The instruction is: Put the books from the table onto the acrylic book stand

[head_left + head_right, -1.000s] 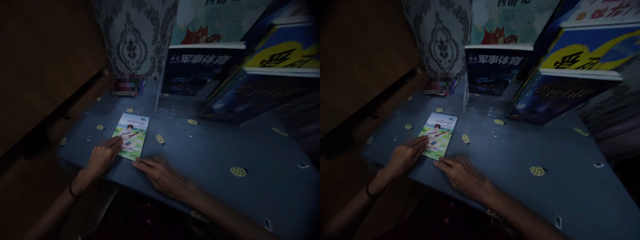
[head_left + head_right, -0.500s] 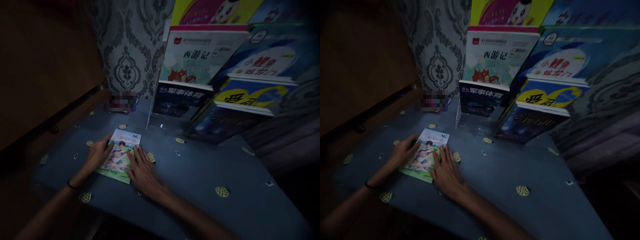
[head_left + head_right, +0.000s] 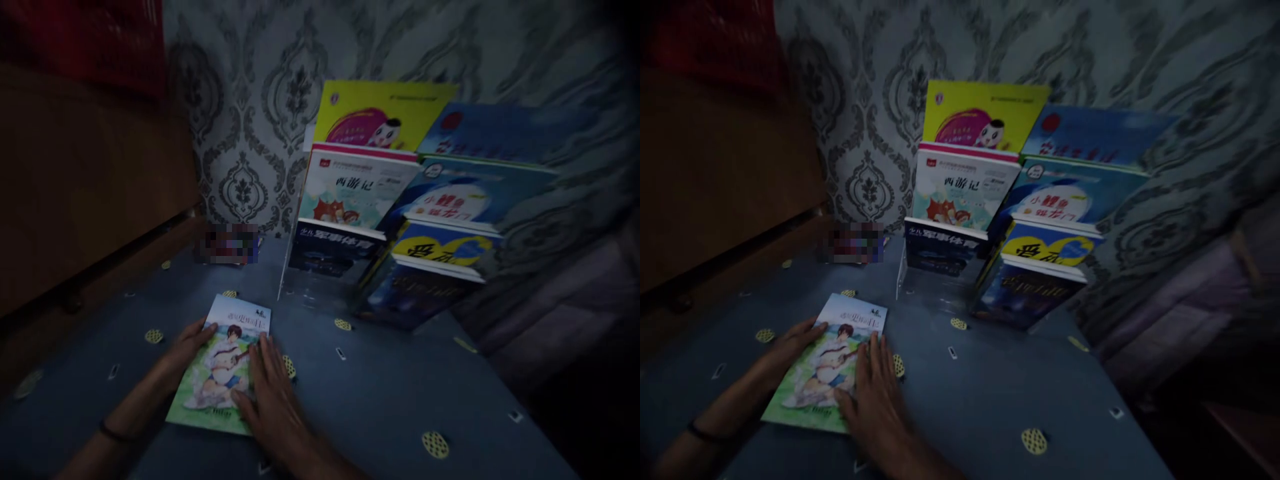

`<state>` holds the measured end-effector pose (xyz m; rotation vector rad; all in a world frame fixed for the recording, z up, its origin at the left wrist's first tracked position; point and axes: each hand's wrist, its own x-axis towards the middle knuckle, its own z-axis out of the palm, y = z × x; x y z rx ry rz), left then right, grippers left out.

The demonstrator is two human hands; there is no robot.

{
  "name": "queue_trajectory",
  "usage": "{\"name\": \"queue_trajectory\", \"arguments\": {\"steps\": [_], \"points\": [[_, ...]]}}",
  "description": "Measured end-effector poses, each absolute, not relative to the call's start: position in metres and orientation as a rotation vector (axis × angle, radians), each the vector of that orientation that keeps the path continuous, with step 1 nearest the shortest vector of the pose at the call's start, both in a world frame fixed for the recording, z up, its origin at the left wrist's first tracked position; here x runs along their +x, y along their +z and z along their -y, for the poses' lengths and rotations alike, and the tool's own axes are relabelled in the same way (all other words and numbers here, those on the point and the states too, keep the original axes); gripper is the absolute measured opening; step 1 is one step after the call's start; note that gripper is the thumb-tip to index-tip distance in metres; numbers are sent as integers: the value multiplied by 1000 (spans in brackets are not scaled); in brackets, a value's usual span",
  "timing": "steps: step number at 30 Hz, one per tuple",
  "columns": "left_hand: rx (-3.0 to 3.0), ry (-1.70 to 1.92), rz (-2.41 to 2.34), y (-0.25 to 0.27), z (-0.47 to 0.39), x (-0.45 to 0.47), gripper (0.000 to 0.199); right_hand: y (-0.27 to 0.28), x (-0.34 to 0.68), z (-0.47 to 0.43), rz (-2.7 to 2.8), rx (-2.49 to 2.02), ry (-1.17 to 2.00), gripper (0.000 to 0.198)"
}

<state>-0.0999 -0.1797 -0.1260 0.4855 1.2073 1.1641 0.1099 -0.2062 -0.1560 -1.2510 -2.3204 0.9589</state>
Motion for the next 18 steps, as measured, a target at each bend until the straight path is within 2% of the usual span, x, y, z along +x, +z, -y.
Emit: {"name": "queue_trajectory", "arguments": {"steps": [4,8,11,13,18], "points": [[421,1211,-1143,-112,183,-87,48,-185,110,201,1996,-1255,990,69],[357,1249,-1136,-101,188,-81,32,-197,109,195,1638,-1152,1161,71],[308,1268,-1201,-96,188,-77,23,-185,110,188,1373,-901,1420,71],[298,1248,-1242,-93,187,-74,26,-173,111,183,1249,-766,1564,67],[298,1184,-1206,-82,176,-59,32,-146,120,171,1104,-680,1625,47]]}}
